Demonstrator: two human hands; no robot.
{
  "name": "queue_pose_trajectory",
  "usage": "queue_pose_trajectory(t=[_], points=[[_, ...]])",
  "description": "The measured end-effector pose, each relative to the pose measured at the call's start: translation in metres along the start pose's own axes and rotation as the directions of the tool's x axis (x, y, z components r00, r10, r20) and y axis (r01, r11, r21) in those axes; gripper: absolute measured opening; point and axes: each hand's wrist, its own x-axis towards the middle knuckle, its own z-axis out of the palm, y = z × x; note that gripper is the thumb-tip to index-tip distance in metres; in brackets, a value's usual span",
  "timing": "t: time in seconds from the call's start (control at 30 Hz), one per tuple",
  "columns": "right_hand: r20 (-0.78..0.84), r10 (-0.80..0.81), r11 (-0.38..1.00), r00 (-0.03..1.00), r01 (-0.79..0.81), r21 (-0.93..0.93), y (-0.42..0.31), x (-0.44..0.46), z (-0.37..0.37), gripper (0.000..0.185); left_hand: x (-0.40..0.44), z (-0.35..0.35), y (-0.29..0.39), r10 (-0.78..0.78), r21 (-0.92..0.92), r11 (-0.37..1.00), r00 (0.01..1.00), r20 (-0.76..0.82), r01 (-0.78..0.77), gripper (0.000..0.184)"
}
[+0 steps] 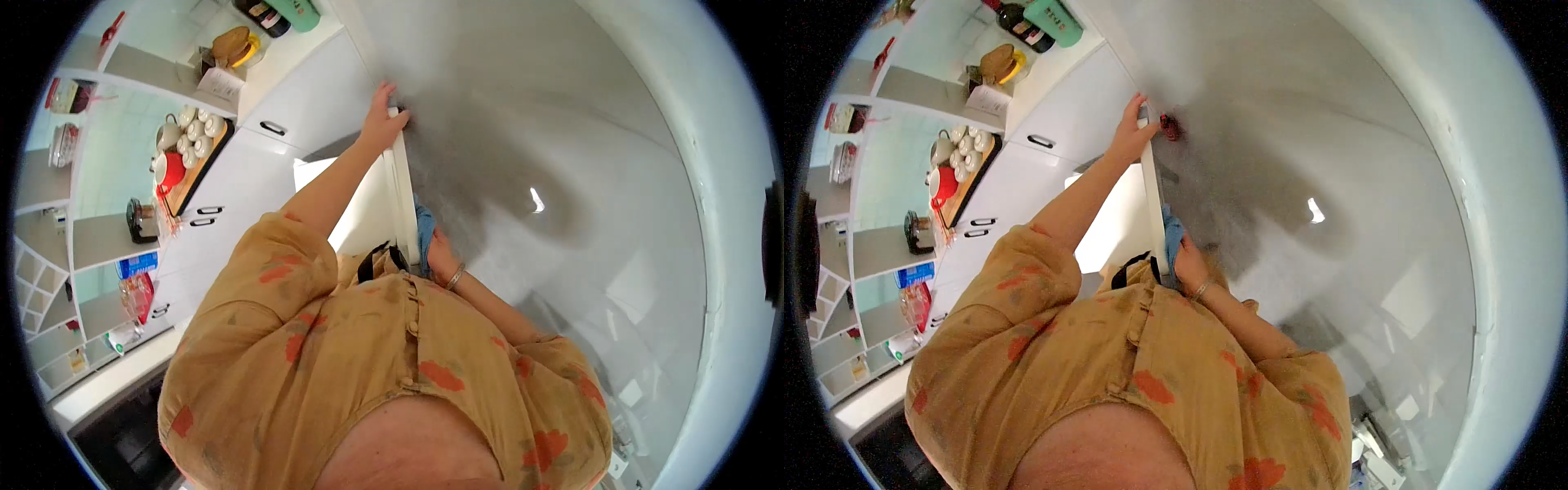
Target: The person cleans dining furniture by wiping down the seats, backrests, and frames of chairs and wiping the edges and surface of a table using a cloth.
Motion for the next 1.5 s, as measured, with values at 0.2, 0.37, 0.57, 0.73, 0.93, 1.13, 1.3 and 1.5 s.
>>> queue_pose_trajectory(t=[0.2, 0.37, 0.57, 0.73, 0.93, 1.13, 1.3, 1.5], points=[[0.066, 0.163, 0.973, 0.984, -0.171, 0.157, 0.008, 0.032, -0.017, 0.045, -0.03, 0.001, 0.034, -0.148, 0.108, 0.979, 0.964, -0.222, 0.175, 0.06], [0.322, 0.268, 0.886, 0.908, -0.363, 0.289, -0.051, 0.024, -0.019, 0.044, -0.139, 0.008, 0.082, -0.28, 0.059, 0.957, 0.958, -0.069, 0.284, 0.083], [0.422, 0.214, 0.927, 0.881, -0.319, 0.197, -0.077, 0.038, -0.029, 0.041, -0.258, 0.042, 0.149, -0.296, 0.101, 0.938, 0.915, -0.273, 0.333, 0.073], [0.41, 0.058, 0.981, 0.91, -0.129, 0.147, -0.077, 0.029, -0.004, 0.044, -0.257, 0.047, 0.136, -0.282, 0.144, 0.916, 0.856, -0.433, 0.374, 0.068], [0.461, -0.028, 0.996, 0.887, -0.014, 0.088, -0.06, -0.013, 0.024, 0.062, -0.285, 0.014, 0.15, -0.309, 0.124, 0.921, 0.886, -0.346, 0.37, 0.07], [0.361, -0.166, 0.939, 0.918, 0.035, 0.342, -0.025, -0.011, 0.043, 0.061, -0.322, -0.007, 0.152, -0.527, 0.029, 0.842, 0.832, -0.175, 0.539, 0.068], [0.056, -0.242, 0.937, 0.969, 0.219, 0.272, -0.08, 0.054, 0.061, 0.064, -0.32, -0.009, 0.159, -0.539, -0.076, 0.842, 0.834, -0.116, 0.534, 0.07], [0.15, -0.604, 0.789, 0.783, 0.614, -0.028, 0.027, -0.031, 0.065, 0.072, -0.298, -0.023, 0.137, -0.252, -0.11, 0.963, 0.967, -0.037, 0.247, 0.064]])
